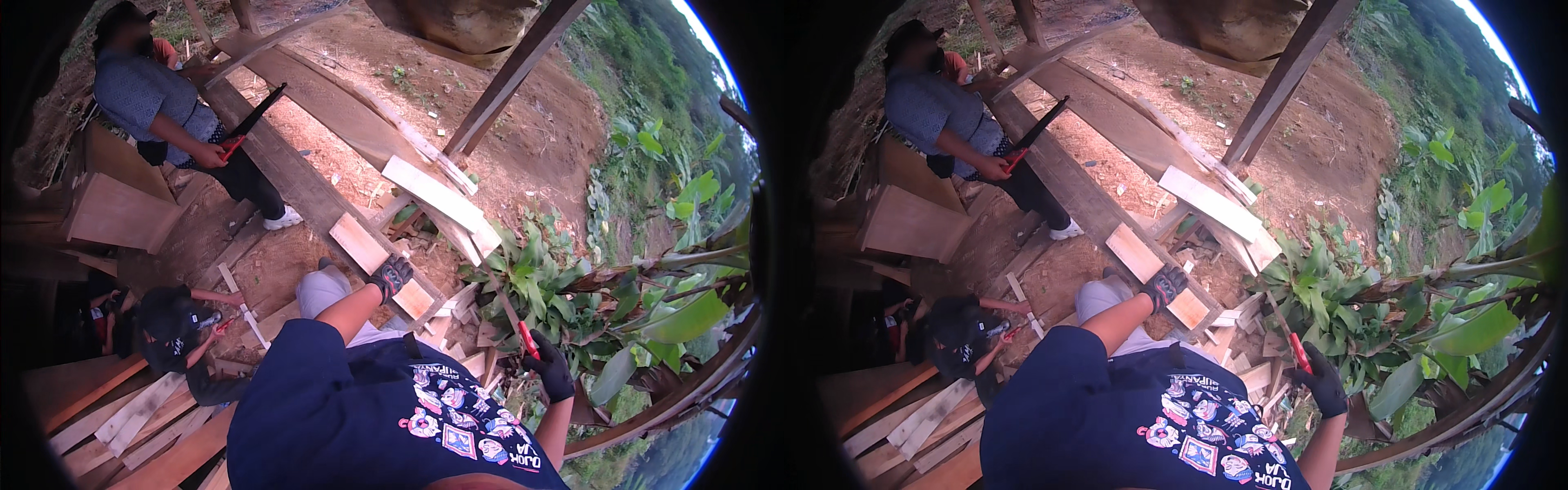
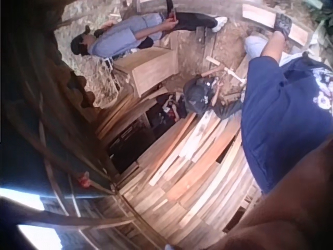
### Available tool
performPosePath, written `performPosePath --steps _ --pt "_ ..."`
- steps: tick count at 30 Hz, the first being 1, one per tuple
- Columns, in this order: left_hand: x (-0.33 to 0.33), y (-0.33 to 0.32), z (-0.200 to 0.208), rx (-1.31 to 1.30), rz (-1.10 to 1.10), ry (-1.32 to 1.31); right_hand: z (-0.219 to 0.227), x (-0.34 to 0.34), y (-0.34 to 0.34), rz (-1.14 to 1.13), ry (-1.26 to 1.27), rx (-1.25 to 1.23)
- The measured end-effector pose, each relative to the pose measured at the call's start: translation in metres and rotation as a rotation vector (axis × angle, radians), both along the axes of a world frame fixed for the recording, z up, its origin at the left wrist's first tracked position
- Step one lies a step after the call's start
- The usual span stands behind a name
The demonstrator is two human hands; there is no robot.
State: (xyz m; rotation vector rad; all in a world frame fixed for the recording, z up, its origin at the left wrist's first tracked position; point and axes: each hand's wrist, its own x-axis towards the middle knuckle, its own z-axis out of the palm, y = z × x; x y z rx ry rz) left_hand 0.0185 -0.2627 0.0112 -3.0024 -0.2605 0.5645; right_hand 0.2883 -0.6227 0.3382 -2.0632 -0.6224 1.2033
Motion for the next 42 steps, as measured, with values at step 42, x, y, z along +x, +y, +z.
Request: performPosePath --steps 42 --pt "-0.485 -0.314 0.037 -0.598 1.586 0.122 -0.203 0.111 0.367 0.428 -0.951 0.236"
